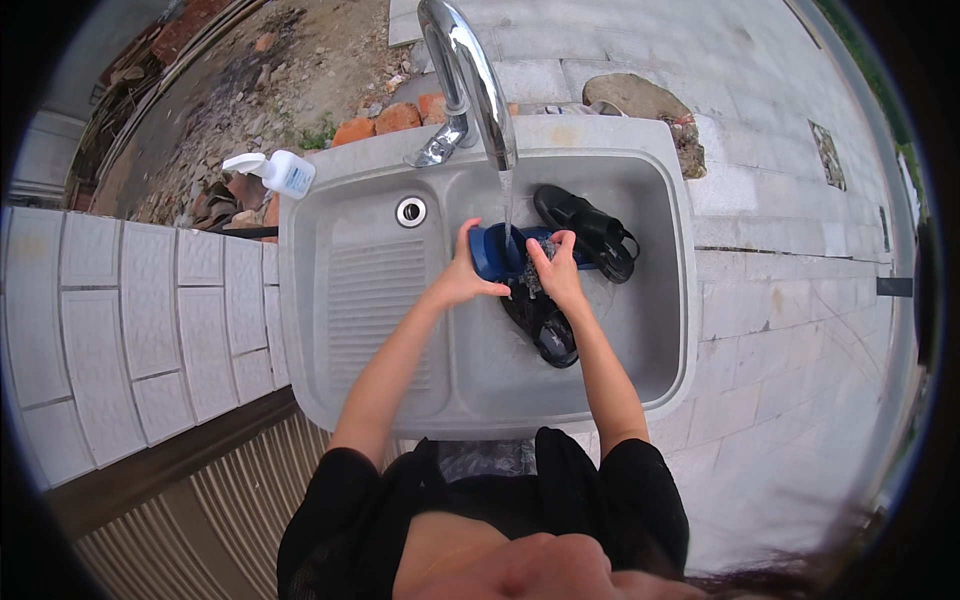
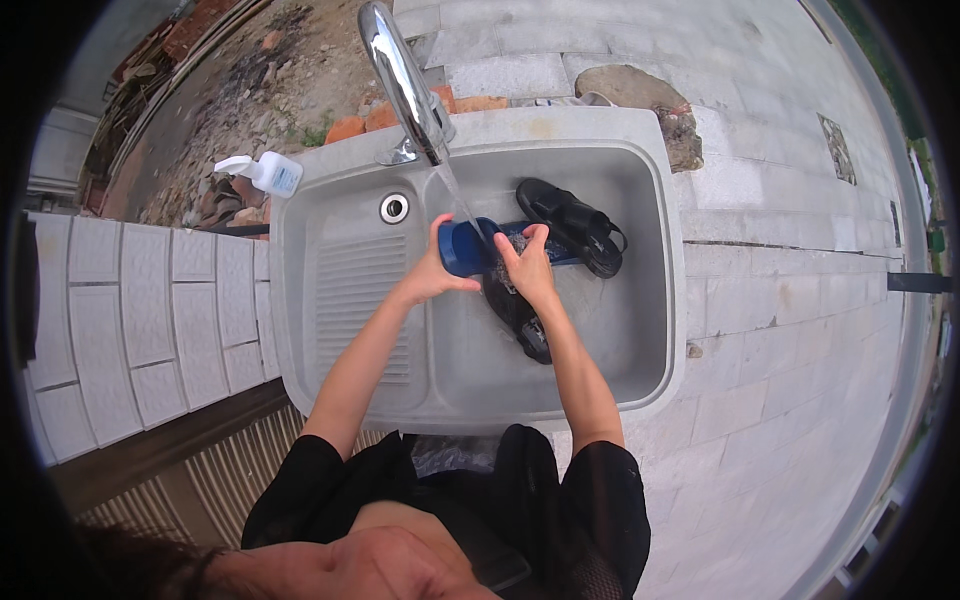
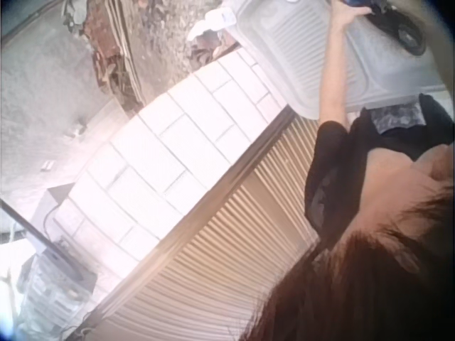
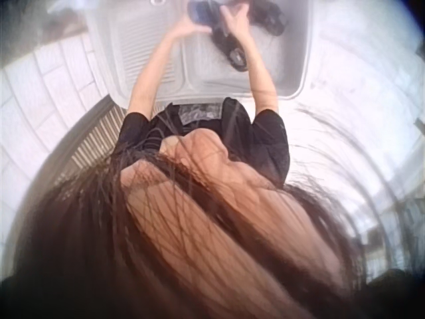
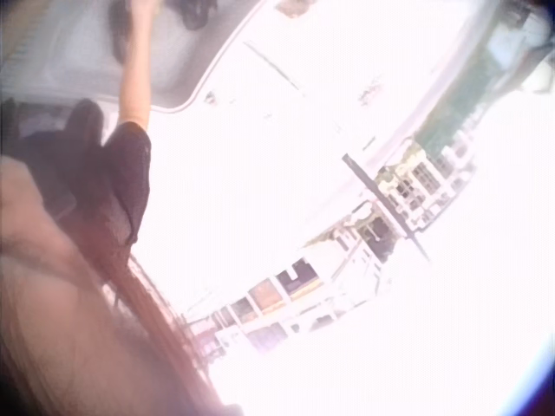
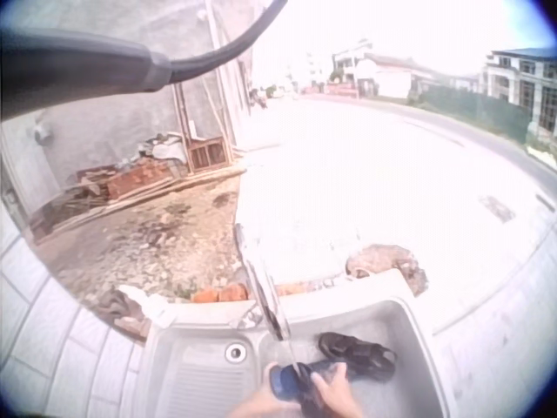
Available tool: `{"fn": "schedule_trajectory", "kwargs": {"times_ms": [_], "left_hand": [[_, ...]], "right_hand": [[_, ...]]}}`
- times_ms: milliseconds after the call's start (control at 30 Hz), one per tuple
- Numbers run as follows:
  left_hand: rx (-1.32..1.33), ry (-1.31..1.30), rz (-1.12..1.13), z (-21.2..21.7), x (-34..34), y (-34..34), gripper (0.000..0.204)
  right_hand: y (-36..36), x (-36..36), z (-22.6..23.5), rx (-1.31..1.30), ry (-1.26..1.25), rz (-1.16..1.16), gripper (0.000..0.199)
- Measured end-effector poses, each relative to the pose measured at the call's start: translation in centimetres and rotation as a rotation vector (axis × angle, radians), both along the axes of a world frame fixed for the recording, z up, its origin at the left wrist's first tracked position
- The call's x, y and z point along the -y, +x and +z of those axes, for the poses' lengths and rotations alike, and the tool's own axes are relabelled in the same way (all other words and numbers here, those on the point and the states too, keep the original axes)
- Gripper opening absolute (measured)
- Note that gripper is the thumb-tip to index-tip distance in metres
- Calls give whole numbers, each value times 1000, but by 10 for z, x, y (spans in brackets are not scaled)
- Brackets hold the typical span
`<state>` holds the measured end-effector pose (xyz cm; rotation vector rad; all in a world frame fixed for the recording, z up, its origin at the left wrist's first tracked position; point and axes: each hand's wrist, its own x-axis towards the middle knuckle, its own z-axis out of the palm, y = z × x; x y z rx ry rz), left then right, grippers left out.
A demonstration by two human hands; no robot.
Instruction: The person washes several pairs of sandals in an outdoor sink, scrubbing them with a small brush under running water.
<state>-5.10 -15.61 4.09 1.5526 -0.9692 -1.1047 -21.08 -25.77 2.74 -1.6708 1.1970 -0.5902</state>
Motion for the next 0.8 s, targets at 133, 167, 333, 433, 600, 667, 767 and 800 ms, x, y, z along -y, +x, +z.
{"fn": "schedule_trajectory", "kwargs": {"times_ms": [133,167,333,433,600,667,767,800], "left_hand": [[301,-79,48,7,14,-9,108],[342,-146,54,11,20,-12,108],[416,-151,-166,-7,46,-19,73],[666,-81,-94,-20,51,-13,64],[534,-139,191,-18,46,-21,77],[517,-71,178,10,47,-16,83],[571,-60,141,3,44,-23,92],[585,-65,129,3,50,-24,92]], "right_hand": [[29,10,51,204,-166,173,53],[40,7,67,190,-213,262,50],[88,6,71,-40,-623,114,21],[77,3,64,-115,-590,144,15],[10,-26,12,-171,-363,168,16],[-9,-22,-5,-233,-272,73,19],[31,10,62,-64,-377,-2,28],[48,17,75,-67,-429,17,25]]}}
